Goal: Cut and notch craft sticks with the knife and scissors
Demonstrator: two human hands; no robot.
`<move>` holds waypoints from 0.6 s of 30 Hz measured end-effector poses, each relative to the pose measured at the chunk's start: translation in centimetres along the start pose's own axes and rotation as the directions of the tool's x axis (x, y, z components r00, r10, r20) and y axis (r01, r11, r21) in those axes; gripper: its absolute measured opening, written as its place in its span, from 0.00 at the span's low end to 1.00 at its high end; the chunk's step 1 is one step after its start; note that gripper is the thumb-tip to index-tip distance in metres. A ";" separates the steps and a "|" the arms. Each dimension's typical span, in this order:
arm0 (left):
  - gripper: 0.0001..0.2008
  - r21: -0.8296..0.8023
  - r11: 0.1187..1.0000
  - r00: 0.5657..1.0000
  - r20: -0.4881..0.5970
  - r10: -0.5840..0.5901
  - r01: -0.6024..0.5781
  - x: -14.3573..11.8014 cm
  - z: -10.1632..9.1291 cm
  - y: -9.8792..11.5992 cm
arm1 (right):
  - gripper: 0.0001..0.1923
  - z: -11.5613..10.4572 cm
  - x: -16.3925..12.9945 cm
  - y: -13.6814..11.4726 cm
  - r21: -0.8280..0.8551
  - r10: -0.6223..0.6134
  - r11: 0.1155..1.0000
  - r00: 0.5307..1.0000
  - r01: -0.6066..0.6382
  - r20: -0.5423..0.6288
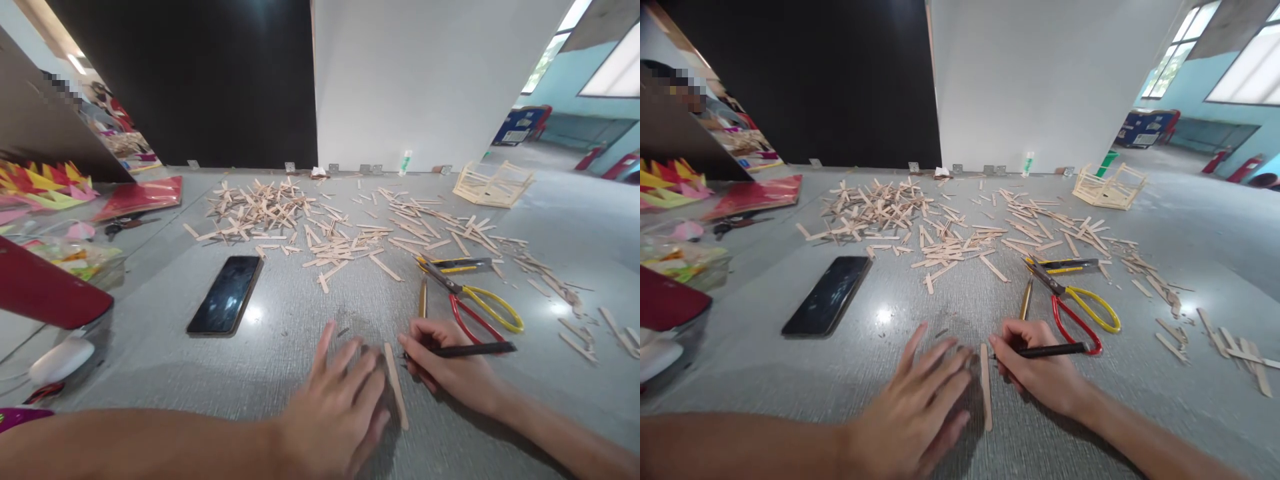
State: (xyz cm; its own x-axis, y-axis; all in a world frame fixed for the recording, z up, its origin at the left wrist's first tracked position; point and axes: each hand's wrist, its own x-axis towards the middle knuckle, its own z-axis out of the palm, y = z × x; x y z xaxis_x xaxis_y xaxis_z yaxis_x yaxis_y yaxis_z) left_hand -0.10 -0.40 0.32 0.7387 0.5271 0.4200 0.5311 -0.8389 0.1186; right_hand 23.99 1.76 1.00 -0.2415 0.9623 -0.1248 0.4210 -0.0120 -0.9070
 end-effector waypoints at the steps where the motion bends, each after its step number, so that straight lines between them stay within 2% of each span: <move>1: 0.13 0.018 1.000 0.999 -0.027 -0.022 0.023 0.2 -0.1 -0.3 | 0.22 0.0 0.0 0.0 -0.018 -0.015 1.000 1.000 0.015 -0.003; 2: 0.14 0.030 0.999 0.998 -0.045 -0.040 0.042 0.6 -0.2 -0.6 | 0.22 0.0 -0.1 0.0 -0.038 -0.034 0.999 0.999 0.034 -0.005; 4: 0.15 0.030 0.998 0.998 0.004 -0.060 0.060 1.4 -0.9 -1.8 | 0.22 -0.2 -0.2 0.0 -0.096 -0.088 0.992 0.996 0.087 -0.007; 5: 0.13 0.036 0.993 0.993 0.038 -0.115 0.113 1.9 -1.3 -2.6 | 0.22 -0.4 -0.2 -0.1 -0.134 -0.126 0.983 0.992 0.124 -0.003; 6: 0.11 0.050 0.983 0.976 0.122 -0.182 0.177 2.5 -1.8 -3.5 | 0.22 -0.6 -0.3 -0.1 -0.176 -0.171 0.969 0.985 0.171 0.013; 8: 0.12 0.083 0.966 0.958 0.130 -0.254 0.245 3.7 -2.6 -5.7 | 0.22 -1.2 -0.5 -0.2 -0.255 -0.285 0.919 0.953 0.301 0.101; 9: 0.15 0.094 0.958 0.951 0.126 -0.281 0.271 4.3 -3.0 -6.9 | 0.23 -1.4 -0.6 -0.2 -0.282 -0.344 0.880 0.923 0.382 0.174; 11: 0.15 0.121 0.938 0.936 0.103 -0.336 0.324 5.2 -3.4 -9.3 | 0.25 -1.7 -0.8 -0.3 -0.310 -0.435 0.785 0.833 0.537 0.343; 13: 0.17 0.137 0.921 0.918 0.109 -0.381 0.366 5.7 -3.5 -11.8 | 0.27 -1.6 -1.0 -0.4 -0.343 -0.459 0.698 0.760 0.629 0.460; 14: 0.18 0.143 0.911 0.908 0.115 -0.403 0.386 5.9 -3.5 -13.0 | 0.27 -1.4 -1.1 -0.4 -0.377 -0.449 0.670 0.754 0.639 0.480; 15: 0.16 0.153 0.897 0.895 0.109 -0.433 0.415 5.9 -3.6 -14.1 | 0.26 -1.2 -1.2 -0.4 -0.424 -0.430 0.655 0.771 0.625 0.470; 16: 0.14 0.165 0.881 0.882 0.099 -0.461 0.443 5.9 -3.6 -15.1 | 0.24 -1.0 -1.3 -0.4 -0.488 -0.413 0.643 0.803 0.591 0.429; 18: 0.16 0.179 0.856 0.857 0.099 -0.506 0.485 5.8 -3.6 -16.7 | 0.23 -0.8 -1.4 -0.3 -0.619 -0.389 0.606 0.865 0.499 0.316</move>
State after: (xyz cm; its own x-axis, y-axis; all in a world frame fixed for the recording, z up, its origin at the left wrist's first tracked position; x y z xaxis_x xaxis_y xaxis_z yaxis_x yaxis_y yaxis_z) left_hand -6.14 16.22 4.00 0.4055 0.8894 0.2113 0.8871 -0.4386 0.1438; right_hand 24.93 0.67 1.76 -0.6494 0.7513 0.1176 0.6759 0.6412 -0.3633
